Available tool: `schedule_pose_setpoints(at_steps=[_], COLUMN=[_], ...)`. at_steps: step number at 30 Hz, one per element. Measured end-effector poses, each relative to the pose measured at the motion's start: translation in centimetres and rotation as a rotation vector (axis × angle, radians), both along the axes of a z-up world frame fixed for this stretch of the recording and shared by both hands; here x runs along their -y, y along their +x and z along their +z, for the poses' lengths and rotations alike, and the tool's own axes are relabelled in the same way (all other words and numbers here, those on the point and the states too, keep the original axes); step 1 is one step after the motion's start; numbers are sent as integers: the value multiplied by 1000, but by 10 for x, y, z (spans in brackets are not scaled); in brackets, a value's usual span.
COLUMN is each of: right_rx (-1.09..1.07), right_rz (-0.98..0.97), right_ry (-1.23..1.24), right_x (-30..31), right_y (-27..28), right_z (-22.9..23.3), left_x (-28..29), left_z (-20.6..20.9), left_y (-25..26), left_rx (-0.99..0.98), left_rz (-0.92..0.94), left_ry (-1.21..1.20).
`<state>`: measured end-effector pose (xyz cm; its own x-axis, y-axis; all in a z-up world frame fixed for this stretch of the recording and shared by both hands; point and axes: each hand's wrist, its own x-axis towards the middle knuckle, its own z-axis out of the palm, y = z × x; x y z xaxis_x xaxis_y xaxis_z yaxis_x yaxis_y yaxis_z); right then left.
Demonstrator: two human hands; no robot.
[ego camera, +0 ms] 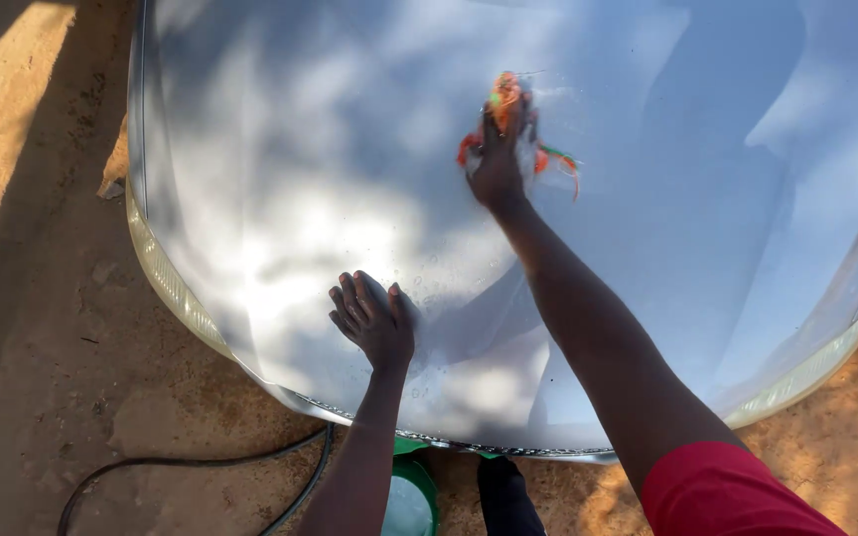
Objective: Scrubbing the front and grille of a silver car with a soapy sponge.
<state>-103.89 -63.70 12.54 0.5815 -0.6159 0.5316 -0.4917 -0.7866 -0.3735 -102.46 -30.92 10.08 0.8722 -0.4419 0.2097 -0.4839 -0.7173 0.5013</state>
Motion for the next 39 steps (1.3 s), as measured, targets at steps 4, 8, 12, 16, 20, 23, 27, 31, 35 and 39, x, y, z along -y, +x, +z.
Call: schedule_pose_setpoints(at_steps=[4, 8, 12, 16, 20, 23, 27, 31, 35, 39], right_rx=[-105, -291, -164, -88, -130, -195, -199, -145, -48, -114], right_rz=[406, 448, 153, 101, 485, 702, 429, 216, 279, 619], right_ry=[117, -35, 121, 245, -2, 43, 96, 85, -88, -116], right_x=[-78, -40, 65, 73, -34, -59, 12, 91, 56, -68], right_y=[6, -40, -4, 96, 107, 78, 87, 165, 260, 279], right_z=[7, -16, 15, 1, 13, 15, 39, 35, 15, 15], left_x=[60, 81, 82, 83, 85, 86, 85, 88, 86, 84], left_z=[17, 28, 35, 31, 43, 41, 45, 41, 32, 42], left_y=[21, 34, 33, 34, 36, 36, 36, 35, 40, 35], left_rx=[-75, -44, -58, -51, -81, -62, -69, -73, 14, -32], left_rz=[80, 139, 142, 150, 147, 145, 121, 129, 152, 135], left_ry=[-43, -17, 18, 67, 132, 163, 151, 151, 116, 104])
